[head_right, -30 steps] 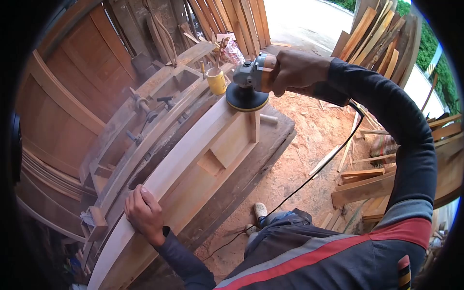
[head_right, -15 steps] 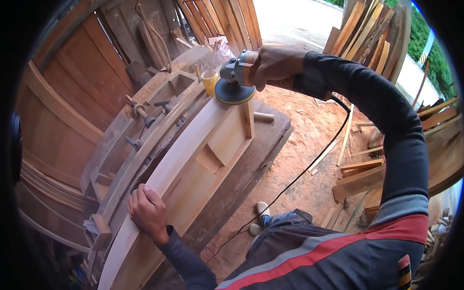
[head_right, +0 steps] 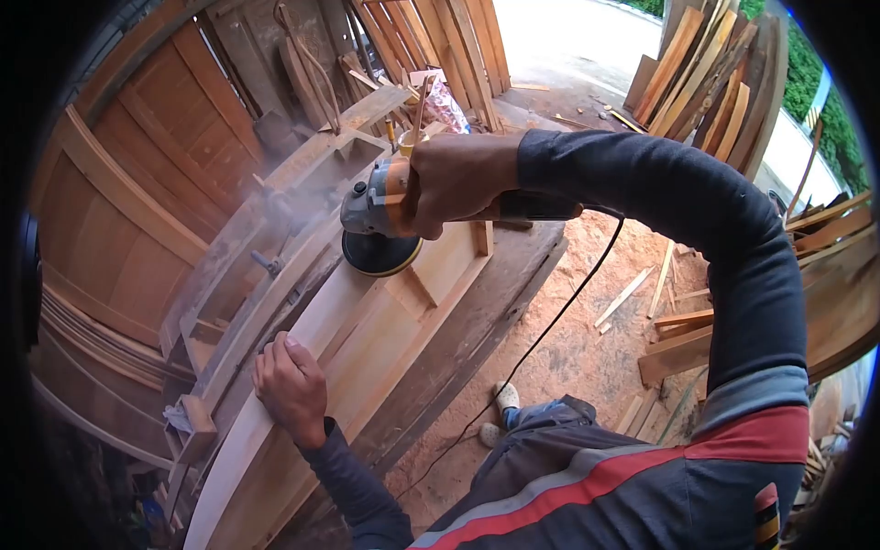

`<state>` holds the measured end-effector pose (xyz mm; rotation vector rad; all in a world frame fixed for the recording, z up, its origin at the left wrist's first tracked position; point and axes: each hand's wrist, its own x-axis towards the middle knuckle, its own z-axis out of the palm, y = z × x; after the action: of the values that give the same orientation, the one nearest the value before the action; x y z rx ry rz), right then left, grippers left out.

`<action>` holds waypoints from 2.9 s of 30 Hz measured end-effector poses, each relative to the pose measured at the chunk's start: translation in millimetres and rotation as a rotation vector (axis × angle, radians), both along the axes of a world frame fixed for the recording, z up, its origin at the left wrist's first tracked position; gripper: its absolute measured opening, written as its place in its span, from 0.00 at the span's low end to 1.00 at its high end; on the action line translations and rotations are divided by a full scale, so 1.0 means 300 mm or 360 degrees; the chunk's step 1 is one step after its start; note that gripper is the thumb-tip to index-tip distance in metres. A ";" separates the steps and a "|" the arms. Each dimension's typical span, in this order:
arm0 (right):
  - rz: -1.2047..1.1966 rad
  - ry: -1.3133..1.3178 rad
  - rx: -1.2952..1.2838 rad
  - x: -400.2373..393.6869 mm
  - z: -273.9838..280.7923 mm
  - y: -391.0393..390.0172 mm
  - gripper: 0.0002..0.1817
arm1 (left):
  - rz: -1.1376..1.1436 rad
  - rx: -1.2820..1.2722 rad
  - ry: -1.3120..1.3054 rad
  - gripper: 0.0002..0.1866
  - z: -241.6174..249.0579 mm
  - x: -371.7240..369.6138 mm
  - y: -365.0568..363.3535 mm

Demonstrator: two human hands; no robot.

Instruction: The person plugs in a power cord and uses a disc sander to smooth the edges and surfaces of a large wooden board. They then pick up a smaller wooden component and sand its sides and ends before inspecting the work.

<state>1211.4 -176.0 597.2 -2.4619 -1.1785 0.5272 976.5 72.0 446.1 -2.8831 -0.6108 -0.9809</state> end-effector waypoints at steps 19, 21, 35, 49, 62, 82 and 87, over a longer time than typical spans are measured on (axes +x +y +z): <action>-0.0675 0.0121 0.0181 0.380 -0.007 -0.247 0.18 | -0.0003 -0.0027 0.0028 0.15 0.014 -0.006 -0.004; -0.0538 0.0101 0.0207 0.356 -0.016 -0.208 0.19 | -0.0002 -0.0022 0.0009 0.15 0.018 -0.006 -0.007; -0.0093 0.0049 0.0033 -0.047 0.008 0.064 0.21 | -0.0088 0.0070 -0.0020 0.13 0.003 -0.017 0.012; -0.0346 -0.0047 0.0113 0.507 -0.029 -0.363 0.16 | -0.0073 -0.0049 0.0056 0.16 0.017 -0.015 0.003; -0.1078 0.0480 0.0970 1.043 -0.646 -1.317 0.10 | 0.0060 0.0016 -0.0136 0.26 0.107 0.641 -0.553; -0.1905 0.1343 0.1169 1.099 -1.221 -1.895 0.14 | 0.0088 -0.0235 0.0126 0.18 0.066 0.812 -0.831; -0.1743 0.1334 0.1306 1.286 -1.152 -1.790 0.15 | 0.0063 -0.0218 0.0050 0.16 0.066 0.950 -0.936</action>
<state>1597.1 -713.2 251.7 -1.5051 0.3049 0.4811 1261.6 -208.7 465.8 -2.9846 -0.7586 -0.9219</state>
